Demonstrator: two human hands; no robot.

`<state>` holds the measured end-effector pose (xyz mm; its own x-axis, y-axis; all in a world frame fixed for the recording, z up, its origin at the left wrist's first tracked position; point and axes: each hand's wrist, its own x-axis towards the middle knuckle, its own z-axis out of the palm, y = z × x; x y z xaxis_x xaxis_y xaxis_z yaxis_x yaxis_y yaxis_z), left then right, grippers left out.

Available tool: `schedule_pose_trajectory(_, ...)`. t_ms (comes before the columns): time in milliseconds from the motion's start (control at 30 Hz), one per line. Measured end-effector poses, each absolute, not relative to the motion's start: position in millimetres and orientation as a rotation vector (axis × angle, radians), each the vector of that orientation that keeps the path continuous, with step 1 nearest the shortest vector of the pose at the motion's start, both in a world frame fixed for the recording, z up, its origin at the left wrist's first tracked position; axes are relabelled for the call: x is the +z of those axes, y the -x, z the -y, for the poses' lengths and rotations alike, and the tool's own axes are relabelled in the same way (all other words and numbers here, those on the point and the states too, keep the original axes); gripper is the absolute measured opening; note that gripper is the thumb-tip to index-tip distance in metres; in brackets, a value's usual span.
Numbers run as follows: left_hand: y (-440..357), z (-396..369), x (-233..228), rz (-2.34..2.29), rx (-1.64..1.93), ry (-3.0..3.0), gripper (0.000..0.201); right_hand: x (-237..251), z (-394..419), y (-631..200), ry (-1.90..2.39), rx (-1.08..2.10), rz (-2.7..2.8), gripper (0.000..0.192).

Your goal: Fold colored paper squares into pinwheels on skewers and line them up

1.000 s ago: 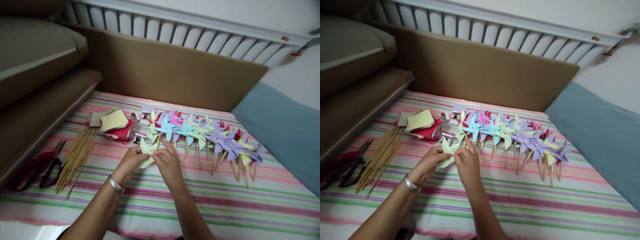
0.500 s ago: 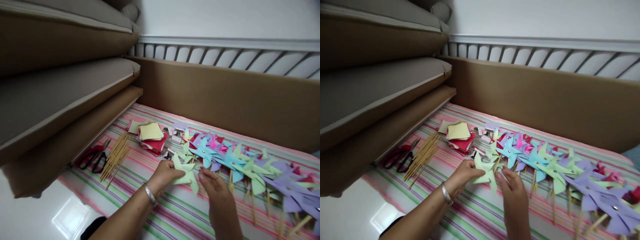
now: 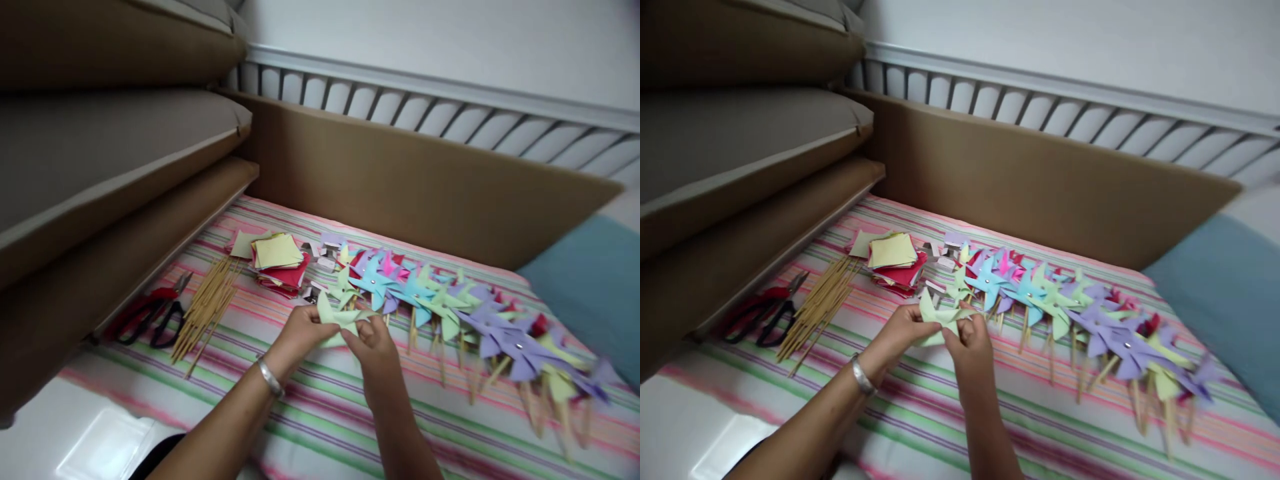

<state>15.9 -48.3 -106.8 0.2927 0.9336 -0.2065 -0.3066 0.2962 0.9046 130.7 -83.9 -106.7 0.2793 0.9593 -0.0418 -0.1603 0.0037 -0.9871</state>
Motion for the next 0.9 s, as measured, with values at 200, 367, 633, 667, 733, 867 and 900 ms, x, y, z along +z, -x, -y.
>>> schedule_pose_trajectory(200, 39.2, 25.4, -89.6, -0.958, 1.231, -0.722, 0.029, -108.5, 68.5, -143.0, 1.492, 0.761, 1.173, 0.041)
schedule_pose_trajectory(367, 75.8, 14.8, -80.1, -0.898, 1.506, -0.568, 0.036, -106.8, 34.0, -137.5, 1.959, 0.382, 1.905, 0.028)
schedule_pose_trajectory(633, 82.1, 20.8, -64.1, -0.798, 1.504, -0.569, 0.040, -109.3, -23.9, -93.5, 2.334, 0.256, 2.198, 0.018)
schedule_pose_trajectory(667, 82.7, 20.7, -63.1, -0.785, 1.499, -0.573, 0.040, -110.7, -28.4, -90.4, 2.376, 0.249, 2.201, 0.019)
schedule_pose_trajectory(733, 83.5, 20.2, -62.3, -0.763, 1.486, -0.588, 0.041, -113.0, -35.0, -85.9, 2.435, 0.249, 2.203, 0.022)
schedule_pose_trajectory(867, 83.0, 18.9, -62.3, -0.731, 1.466, -0.594, 0.040, -114.0, -39.9, -80.7, 2.481, 0.268, 2.200, 0.026)
schedule_pose_trajectory(900, 82.6, 18.6, -62.4, -0.727, 1.467, -0.585, 0.040, -113.3, -39.8, -80.0, 2.479, 0.272, 2.198, 0.027)
